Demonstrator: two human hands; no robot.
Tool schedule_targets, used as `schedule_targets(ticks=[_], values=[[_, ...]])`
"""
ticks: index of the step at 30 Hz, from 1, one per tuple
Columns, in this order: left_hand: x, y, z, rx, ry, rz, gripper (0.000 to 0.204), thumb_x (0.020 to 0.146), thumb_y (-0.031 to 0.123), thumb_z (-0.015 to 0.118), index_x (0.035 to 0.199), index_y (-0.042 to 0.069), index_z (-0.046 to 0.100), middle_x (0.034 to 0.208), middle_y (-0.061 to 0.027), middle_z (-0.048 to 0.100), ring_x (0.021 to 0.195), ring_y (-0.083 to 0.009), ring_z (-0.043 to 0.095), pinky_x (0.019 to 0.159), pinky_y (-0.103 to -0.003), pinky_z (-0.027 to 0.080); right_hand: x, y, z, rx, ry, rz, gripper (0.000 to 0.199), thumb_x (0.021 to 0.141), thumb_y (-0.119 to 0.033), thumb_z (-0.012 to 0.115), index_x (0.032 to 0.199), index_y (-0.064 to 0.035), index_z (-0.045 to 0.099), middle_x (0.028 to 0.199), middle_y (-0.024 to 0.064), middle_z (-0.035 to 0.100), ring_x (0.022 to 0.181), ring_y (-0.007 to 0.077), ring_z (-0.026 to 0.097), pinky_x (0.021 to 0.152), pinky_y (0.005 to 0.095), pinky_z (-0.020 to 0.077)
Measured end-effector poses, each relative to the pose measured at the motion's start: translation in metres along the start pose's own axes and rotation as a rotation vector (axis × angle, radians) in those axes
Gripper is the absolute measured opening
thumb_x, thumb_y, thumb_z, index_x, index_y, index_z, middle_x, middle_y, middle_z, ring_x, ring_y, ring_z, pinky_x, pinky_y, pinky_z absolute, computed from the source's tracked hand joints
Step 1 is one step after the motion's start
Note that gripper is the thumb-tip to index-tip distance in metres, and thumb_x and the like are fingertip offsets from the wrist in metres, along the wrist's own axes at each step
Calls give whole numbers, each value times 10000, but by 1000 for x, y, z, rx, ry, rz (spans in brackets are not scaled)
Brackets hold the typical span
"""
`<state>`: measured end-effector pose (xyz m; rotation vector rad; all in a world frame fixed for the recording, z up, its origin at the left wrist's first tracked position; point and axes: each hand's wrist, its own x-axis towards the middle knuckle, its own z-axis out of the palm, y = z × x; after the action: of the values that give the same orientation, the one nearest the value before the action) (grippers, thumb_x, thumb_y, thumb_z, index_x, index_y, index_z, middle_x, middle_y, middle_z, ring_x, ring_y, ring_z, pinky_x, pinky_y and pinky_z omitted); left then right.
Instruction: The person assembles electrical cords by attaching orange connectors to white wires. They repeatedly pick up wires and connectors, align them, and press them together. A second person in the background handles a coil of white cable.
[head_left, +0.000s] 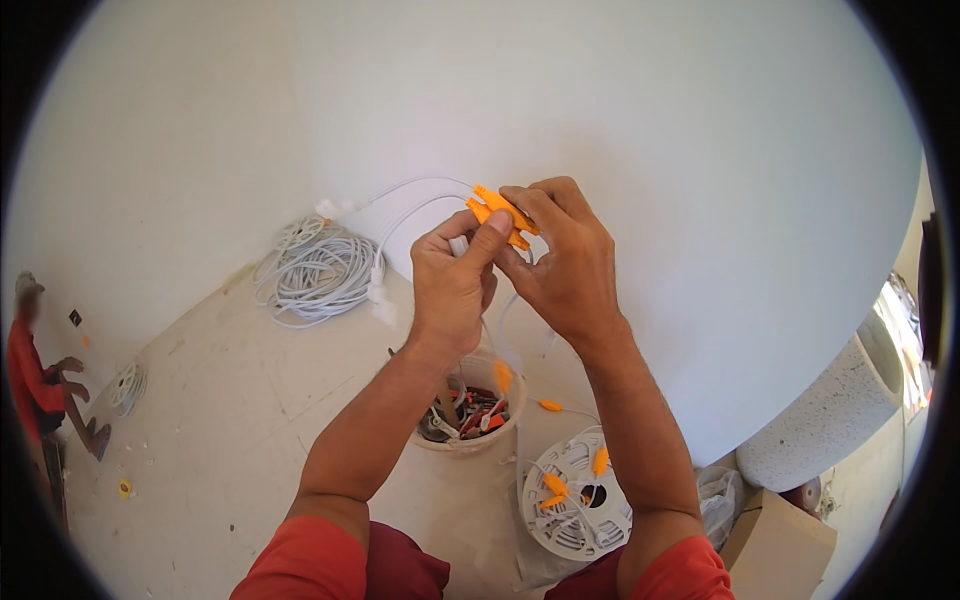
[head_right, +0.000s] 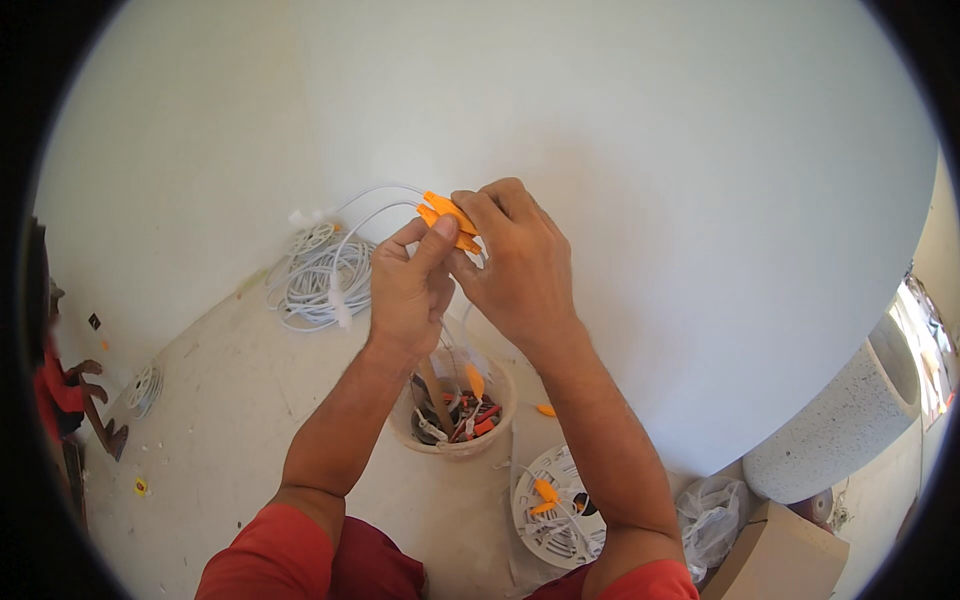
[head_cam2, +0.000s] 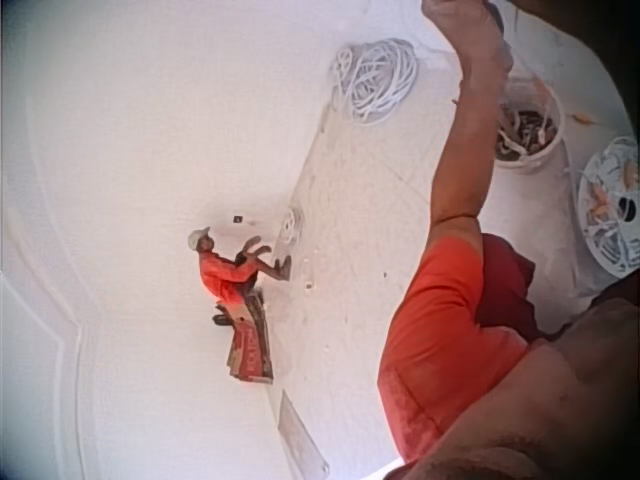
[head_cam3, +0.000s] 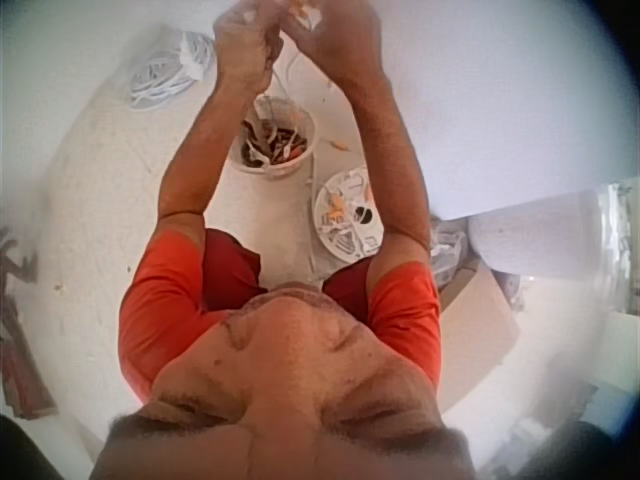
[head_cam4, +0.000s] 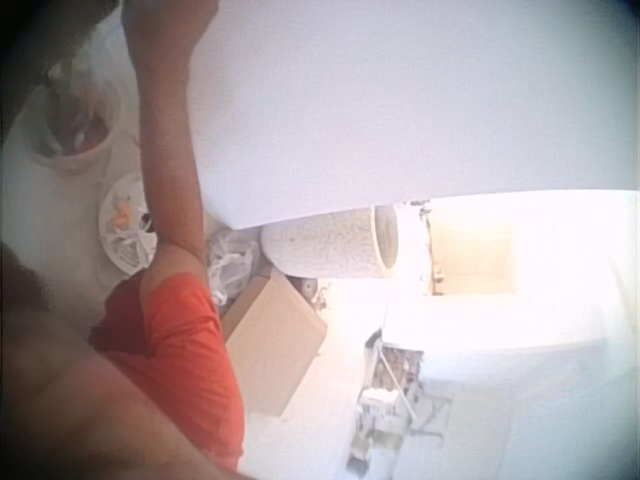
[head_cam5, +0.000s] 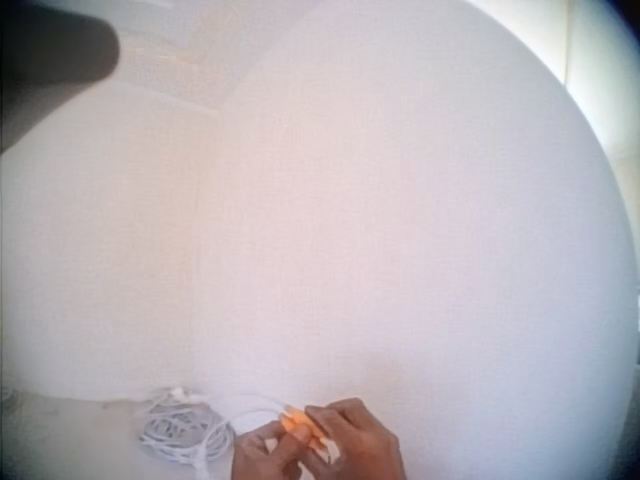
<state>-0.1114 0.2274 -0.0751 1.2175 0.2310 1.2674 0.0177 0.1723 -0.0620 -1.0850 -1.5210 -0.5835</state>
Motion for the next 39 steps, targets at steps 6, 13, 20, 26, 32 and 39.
schedule_targets(ticks=[6,13,20,26,32,39], values=[[-2,-9,5,-16,47,24,286,1017,296,789,978,19,731,659,41,588,424,8,359,377,-210,245,-3,4,3,-71,36,-72,419,748,-73,860,1149,-65,738,1012,53,663,830,243,673,753,382,518],[2,-15,8,-4,20,73,262,1017,288,787,985,37,719,752,14,637,504,-1,420,431,-208,285,0,4,-2,13,46,-50,380,749,-17,825,1121,-50,750,976,85,674,842,276,678,755,393,534],[4,-3,2,25,-23,232,161,1018,159,730,1017,2,695,945,-49,679,823,-103,642,719,-272,532,4,-3,-12,271,-90,157,234,991,-167,787,1139,5,730,959,66,708,846,134,624,784,320,526],[3,13,-2,-123,-212,285,249,1012,224,785,950,-2,700,794,-33,700,698,-83,669,638,-241,547,11,-5,-35,214,-322,194,263,1009,-160,694,1186,34,685,935,26,619,864,111,567,800,270,454],[0,19,-4,-167,-256,245,282,972,177,836,917,-53,682,804,-100,710,711,-139,689,653,-284,576,5,4,-31,266,-286,146,329,1013,-288,726,1173,-3,683,829,-22,542,724,63,479,656,241,388],[4,21,-9,-173,-297,288,239,967,96,825,896,-59,658,824,-120,705,712,-168,707,659,-311,596,1,22,-28,271,-295,141,372,1032,-382,719,1161,-34,690,715,-61,461,603,30,432,547,222,362]])
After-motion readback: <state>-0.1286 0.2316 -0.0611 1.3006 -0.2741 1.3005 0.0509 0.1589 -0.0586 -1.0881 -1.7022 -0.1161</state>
